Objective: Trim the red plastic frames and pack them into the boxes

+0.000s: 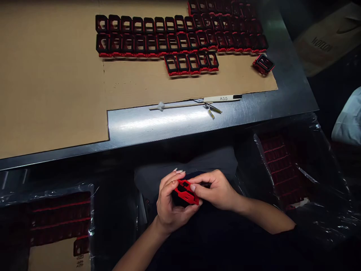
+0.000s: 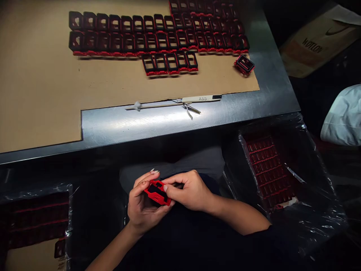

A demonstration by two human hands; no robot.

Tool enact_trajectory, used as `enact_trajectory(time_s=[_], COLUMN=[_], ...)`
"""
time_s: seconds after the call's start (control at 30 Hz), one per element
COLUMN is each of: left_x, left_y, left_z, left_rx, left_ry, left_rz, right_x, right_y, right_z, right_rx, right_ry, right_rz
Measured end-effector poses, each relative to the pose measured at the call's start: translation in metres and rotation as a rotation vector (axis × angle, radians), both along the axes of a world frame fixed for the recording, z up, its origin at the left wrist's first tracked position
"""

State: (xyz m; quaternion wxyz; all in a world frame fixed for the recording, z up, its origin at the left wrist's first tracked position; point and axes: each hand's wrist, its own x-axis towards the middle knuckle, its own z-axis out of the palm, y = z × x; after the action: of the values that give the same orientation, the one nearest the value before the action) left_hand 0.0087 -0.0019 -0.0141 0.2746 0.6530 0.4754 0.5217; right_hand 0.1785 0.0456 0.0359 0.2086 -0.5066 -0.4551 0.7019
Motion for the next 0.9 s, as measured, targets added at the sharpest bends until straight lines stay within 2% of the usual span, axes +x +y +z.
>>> enact_trajectory(time_s=[0.17, 0.47, 0.9], left_x=[0.0017, 0.0016, 0.0022], left_y=[0.0009, 0.0007, -0.0002], left_z=[0.0027, 0.0028, 0.0018], left_rx=[0.026, 0.01, 0.01], left_ry=[0.039, 0.05, 0.042], left_rz=[0.018, 0.036, 0.034], right_x=[-0.0006, 0.0027, 0.0009], right_y=[0.0006, -0.0004, -0.0008], right_z=[0.0021, -0.0024, -0.0038], right_rx=[-0.013, 0.088, 0.096], right_ry=[0.018, 0.026, 0.031], right_rz=[0.017, 0.006, -0.012])
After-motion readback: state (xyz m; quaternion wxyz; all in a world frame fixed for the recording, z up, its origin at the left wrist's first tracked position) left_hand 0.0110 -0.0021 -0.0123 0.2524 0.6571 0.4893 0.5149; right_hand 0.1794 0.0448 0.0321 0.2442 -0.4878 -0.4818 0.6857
